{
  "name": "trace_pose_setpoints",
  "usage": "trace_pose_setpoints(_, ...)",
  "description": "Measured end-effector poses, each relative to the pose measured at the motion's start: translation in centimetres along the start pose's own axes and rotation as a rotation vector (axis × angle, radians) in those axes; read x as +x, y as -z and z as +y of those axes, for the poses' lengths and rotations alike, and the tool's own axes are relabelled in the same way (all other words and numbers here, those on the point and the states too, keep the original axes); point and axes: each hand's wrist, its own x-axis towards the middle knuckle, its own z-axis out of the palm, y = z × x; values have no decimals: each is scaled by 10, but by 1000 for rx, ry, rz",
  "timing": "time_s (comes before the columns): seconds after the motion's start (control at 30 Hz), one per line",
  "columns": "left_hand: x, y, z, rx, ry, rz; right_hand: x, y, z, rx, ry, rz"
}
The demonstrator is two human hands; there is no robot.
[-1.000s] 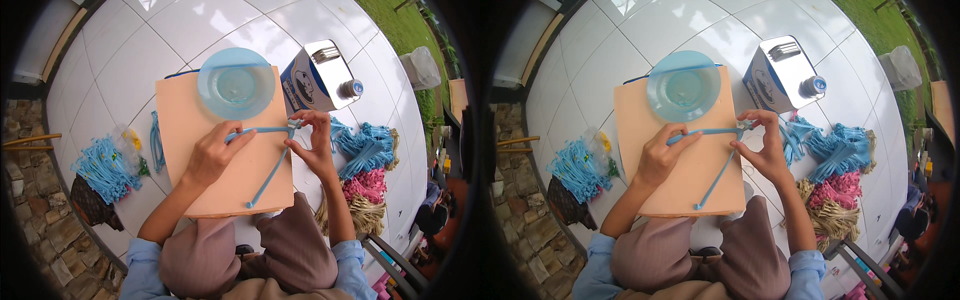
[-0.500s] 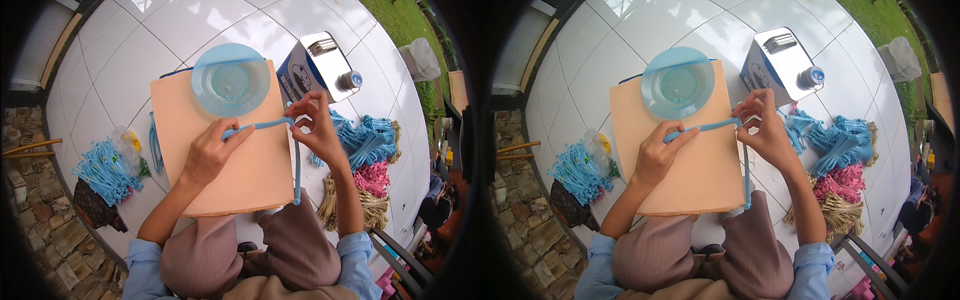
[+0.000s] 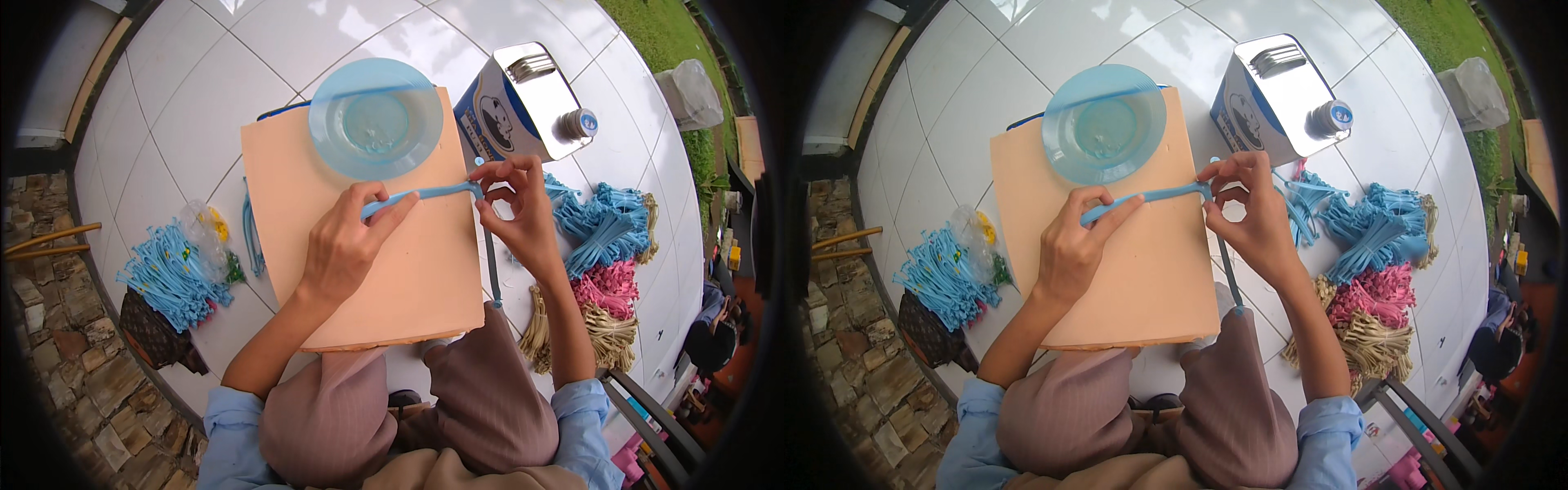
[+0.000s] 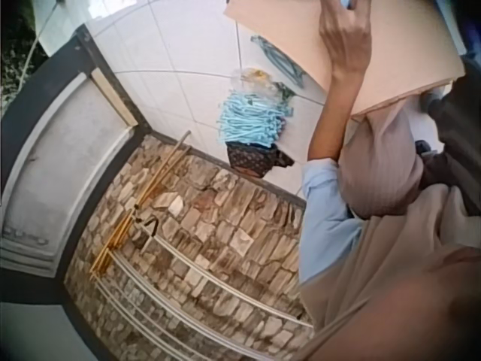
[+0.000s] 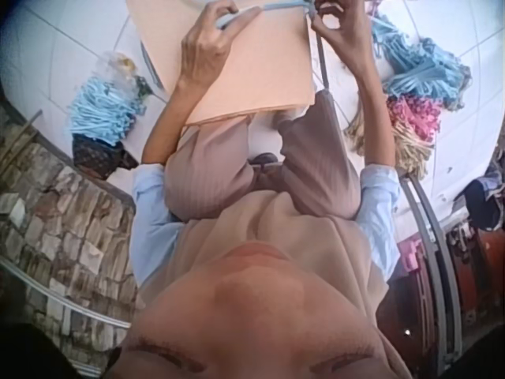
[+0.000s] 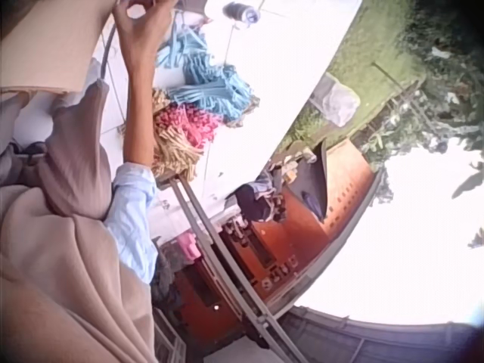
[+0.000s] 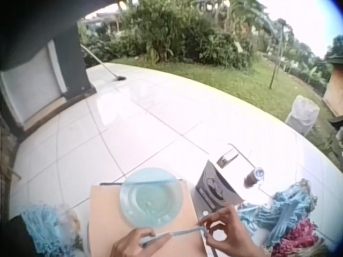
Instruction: The person applies adhesive from a blue plate to light blue straps using a applicator, then organizes the straps into bundles.
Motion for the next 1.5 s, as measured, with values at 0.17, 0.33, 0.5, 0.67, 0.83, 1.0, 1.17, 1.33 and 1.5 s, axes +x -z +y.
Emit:
trace_pose_setpoints(0.17, 0, 0, 1, 25, -10, 11, -1, 2, 8, 147, 16, -19)
trace_pose_setpoints(0.33, 1, 0, 1, 19, -28, 18, -5, 1, 25, 273, 31, -51)
trace_pose_setpoints(0.5, 0, 0, 1, -13, 3, 16, -6, 1, 28, 377, 14, -69)
trace_pose_setpoints(0.67, 0, -2, 0, -18, 3, 17, -6, 2, 25, 344, 0, -83)
trace_pose_setpoints(0.83, -1, -1, 0, 4, 3, 13, -6, 4, 8, -65, 88, -85)
trace_pose_setpoints(1.0, -2, -2, 0, -25, -2, 43, 18, -4, -20, -661, 454, 4)
trace_pose_setpoints(1.17, 0, 0, 2, -38, 14, 44, 53, -24, -33, -811, 578, -69)
trace_pose_setpoints(1.33, -2, -2, -1, -47, -21, 35, 68, -36, -25, -878, 699, -109)
trace_pose_setpoints(1.5, -2, -1, -1, -72, -13, 33, 68, -37, -24, -910, 696, -97)
